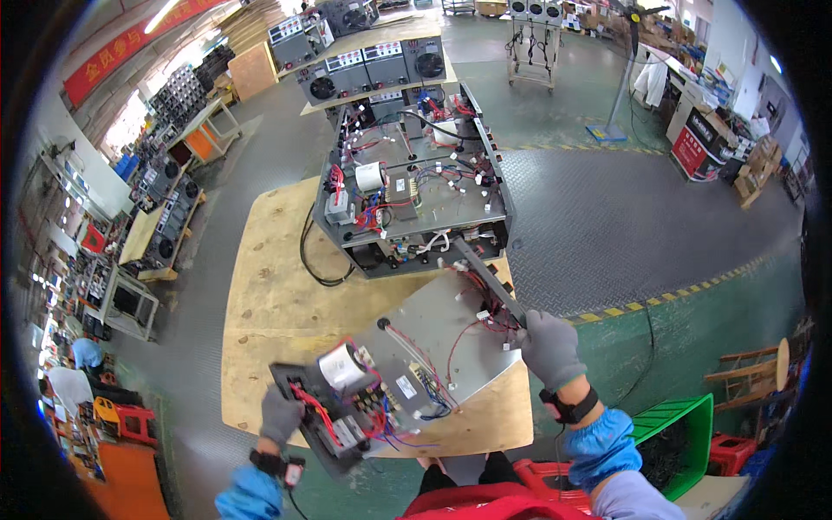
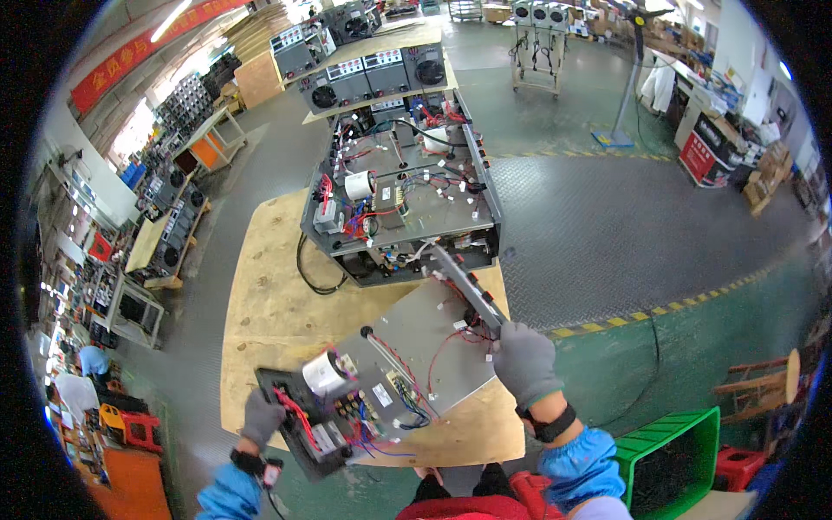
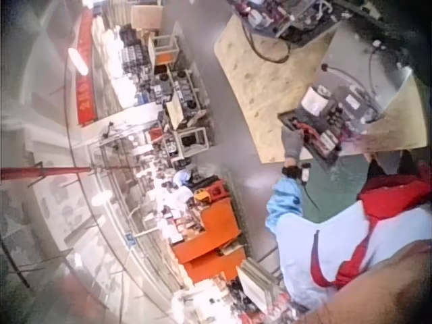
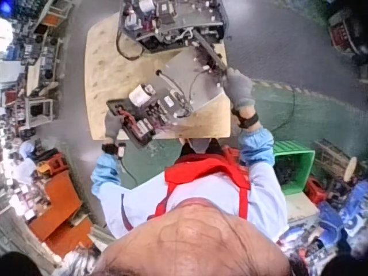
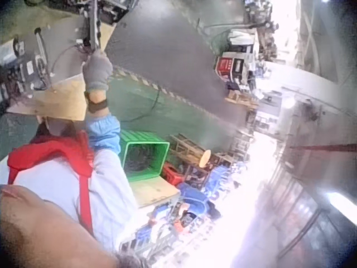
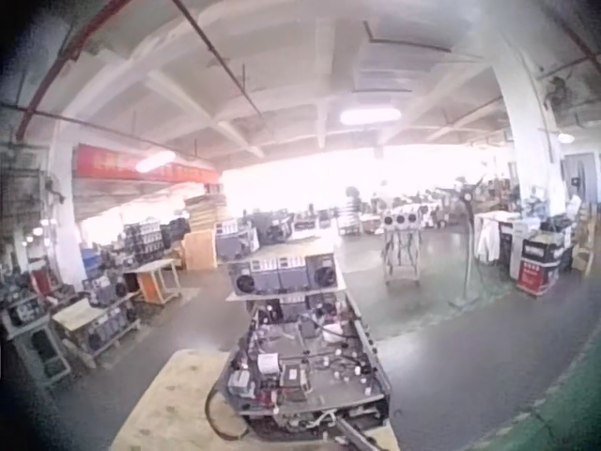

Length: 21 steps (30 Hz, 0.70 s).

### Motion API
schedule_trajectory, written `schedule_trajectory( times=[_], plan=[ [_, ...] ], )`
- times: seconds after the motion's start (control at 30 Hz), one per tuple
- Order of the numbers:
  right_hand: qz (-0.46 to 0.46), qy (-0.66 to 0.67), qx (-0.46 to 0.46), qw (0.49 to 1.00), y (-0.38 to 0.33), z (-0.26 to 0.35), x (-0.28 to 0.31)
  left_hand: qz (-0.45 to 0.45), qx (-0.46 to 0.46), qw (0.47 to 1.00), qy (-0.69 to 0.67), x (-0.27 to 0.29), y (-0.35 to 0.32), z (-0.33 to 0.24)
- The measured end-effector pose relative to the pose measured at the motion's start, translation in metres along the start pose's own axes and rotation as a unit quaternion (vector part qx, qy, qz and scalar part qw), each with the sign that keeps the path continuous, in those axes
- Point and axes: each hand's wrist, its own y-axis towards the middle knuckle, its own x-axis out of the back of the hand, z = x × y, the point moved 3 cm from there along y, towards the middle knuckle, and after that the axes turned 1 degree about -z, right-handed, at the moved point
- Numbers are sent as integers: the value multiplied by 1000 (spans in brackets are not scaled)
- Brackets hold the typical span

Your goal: Assembling, labeling, and wiring an industrial electronic inverter component at a factory workstation.

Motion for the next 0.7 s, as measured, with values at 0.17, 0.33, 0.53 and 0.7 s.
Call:
schedule_trajectory(
  times=[0.17, 0.33, 0.53, 0.7],
  plan=[
    [-19, -1, -91, 996, -2, 3, -17, 5, -11, 1000, 7, 1, 114, -38],
    [-121, 154, -50, 979, -30, 0, -20, 38, -28, 981, -186, -13, 115, -9],
    [30, 658, -412, 630, -112, -36, -127, 1, 77, 887, -455, -103, 47, 266],
    [187, 693, -391, 577, -94, -23, -168, -45, 65, 863, -499, -224, -29, 261]
  ],
)
